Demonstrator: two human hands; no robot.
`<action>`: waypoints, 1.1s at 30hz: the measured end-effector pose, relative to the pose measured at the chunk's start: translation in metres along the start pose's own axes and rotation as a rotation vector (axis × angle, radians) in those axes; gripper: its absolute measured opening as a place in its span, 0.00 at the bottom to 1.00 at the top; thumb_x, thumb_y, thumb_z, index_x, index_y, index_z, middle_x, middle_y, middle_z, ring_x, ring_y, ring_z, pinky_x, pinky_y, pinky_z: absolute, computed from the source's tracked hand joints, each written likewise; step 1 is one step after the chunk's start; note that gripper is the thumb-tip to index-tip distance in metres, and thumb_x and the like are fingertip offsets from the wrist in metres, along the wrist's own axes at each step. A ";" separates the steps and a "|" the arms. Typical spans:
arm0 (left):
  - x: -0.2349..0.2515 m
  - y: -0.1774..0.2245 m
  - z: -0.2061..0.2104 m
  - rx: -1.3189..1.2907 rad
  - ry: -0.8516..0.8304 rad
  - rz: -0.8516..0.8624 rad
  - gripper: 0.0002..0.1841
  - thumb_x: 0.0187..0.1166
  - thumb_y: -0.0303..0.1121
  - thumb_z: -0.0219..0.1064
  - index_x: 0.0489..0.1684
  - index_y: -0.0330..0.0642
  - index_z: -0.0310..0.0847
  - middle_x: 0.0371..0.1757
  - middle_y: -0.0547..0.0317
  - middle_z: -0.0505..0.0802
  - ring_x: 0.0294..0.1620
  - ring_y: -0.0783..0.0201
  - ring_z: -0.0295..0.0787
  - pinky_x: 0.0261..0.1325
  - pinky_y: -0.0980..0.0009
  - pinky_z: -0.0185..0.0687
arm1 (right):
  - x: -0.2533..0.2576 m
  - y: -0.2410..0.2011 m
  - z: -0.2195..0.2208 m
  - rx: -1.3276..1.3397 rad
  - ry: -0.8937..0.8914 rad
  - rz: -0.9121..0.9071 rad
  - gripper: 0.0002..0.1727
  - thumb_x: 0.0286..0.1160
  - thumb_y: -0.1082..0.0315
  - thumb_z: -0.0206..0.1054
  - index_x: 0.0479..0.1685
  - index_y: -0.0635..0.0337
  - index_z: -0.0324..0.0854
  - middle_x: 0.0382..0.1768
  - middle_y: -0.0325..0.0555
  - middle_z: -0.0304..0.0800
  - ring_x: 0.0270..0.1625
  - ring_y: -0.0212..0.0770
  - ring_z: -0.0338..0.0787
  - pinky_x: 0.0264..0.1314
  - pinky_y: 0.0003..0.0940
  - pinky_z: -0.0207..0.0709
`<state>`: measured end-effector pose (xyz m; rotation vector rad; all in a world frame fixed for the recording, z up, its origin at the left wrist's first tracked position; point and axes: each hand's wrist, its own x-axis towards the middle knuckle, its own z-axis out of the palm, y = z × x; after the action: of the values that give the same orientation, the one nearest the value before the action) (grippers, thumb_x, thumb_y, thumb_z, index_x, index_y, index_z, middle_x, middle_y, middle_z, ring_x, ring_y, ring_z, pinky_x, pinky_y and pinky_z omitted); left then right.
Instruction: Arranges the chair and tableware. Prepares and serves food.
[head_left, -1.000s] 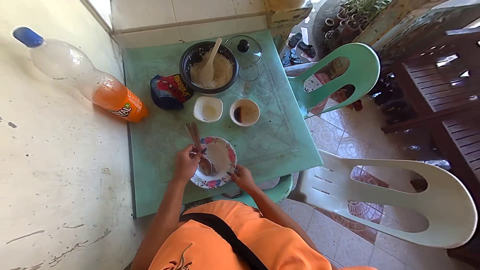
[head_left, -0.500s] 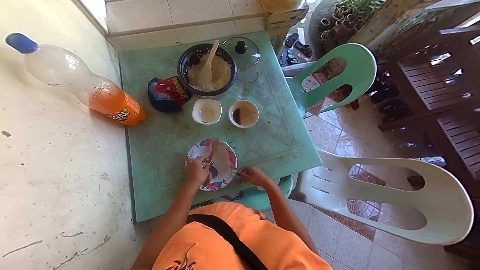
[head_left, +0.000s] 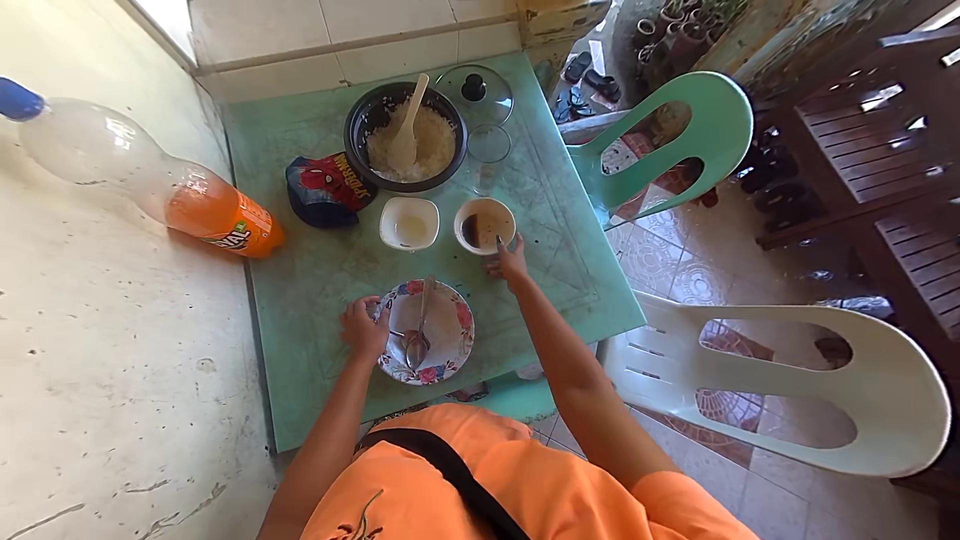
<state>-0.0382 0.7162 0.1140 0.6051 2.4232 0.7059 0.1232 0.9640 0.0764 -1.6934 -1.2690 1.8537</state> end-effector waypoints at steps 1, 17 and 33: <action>0.002 0.005 0.000 0.006 0.012 -0.007 0.19 0.86 0.33 0.63 0.72 0.35 0.77 0.74 0.35 0.80 0.79 0.32 0.67 0.70 0.27 0.57 | 0.005 -0.002 0.004 -0.012 -0.003 0.017 0.36 0.96 0.54 0.47 0.96 0.47 0.32 0.52 0.64 0.89 0.39 0.49 0.92 0.41 0.40 0.85; 0.146 0.055 0.028 -0.362 -0.142 -0.228 0.34 0.93 0.50 0.52 0.86 0.30 0.54 0.68 0.32 0.85 0.61 0.45 0.87 0.63 0.52 0.80 | -0.119 0.009 -0.044 -0.293 -0.223 -0.024 0.27 0.95 0.70 0.45 0.90 0.64 0.49 0.34 0.52 0.87 0.25 0.34 0.86 0.36 0.29 0.83; 0.061 0.027 -0.025 -0.220 -0.175 0.057 0.23 0.94 0.33 0.48 0.83 0.31 0.54 0.55 0.32 0.84 0.40 0.50 0.86 0.50 0.52 0.82 | -0.136 0.048 -0.006 -0.842 -0.576 -0.149 0.33 0.96 0.61 0.45 0.97 0.53 0.39 0.42 0.57 0.89 0.39 0.46 0.89 0.52 0.42 0.82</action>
<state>-0.0925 0.7610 0.1254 0.6201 2.1399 0.8908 0.1764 0.8389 0.1246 -1.3176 -2.6086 1.9065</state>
